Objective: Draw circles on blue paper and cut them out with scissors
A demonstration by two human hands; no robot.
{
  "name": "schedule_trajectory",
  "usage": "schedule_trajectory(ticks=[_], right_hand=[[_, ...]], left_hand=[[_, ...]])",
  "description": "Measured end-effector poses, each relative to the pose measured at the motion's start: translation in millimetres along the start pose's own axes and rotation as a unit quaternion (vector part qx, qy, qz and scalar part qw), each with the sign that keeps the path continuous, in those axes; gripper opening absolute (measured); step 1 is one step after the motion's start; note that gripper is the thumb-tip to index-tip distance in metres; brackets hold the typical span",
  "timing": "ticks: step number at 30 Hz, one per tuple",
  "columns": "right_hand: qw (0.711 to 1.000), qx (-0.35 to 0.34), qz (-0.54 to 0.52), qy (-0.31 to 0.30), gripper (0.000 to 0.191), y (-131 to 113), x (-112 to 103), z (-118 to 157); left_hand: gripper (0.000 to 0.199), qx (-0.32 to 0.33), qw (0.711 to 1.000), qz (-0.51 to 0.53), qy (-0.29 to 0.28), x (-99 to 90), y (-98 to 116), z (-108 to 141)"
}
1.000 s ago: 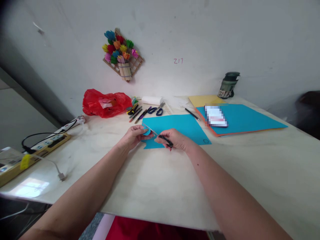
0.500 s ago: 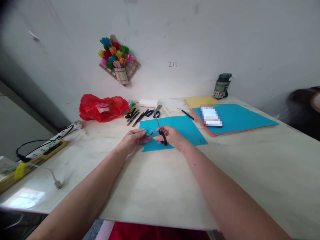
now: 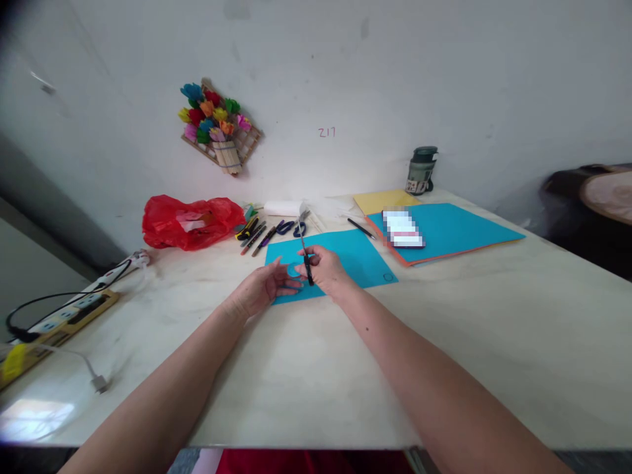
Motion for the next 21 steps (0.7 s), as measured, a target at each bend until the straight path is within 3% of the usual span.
schedule_trajectory(ticks=[6, 11, 21], right_hand=[[0.997, -0.009, 0.051, -0.064, 0.038, 3.0, 0.4, -1.0], [0.999, -0.002, 0.040, -0.005, 0.038, 1.2, -6.6, -4.0], [1.000, 0.002, 0.004, 0.017, 0.042, -2.7, -6.2, -2.2]], left_hand=[[0.023, 0.033, 0.996, -0.069, 0.052, -4.8, 3.9, 2.2], [0.020, 0.077, 0.991, -0.094, 0.062, -4.6, 6.6, 3.1], [0.023, 0.086, 0.988, -0.098, 0.078, -8.0, 4.1, -0.4]])
Point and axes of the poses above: each hand's wrist, its own z-axis away from the middle knuckle, its own x-axis out of the palm, y = z × x, the point moved 2 cm from there along -z, towards the middle knuckle, and after that the axes turned 6 degrees about -z, right-handed, at the moved point
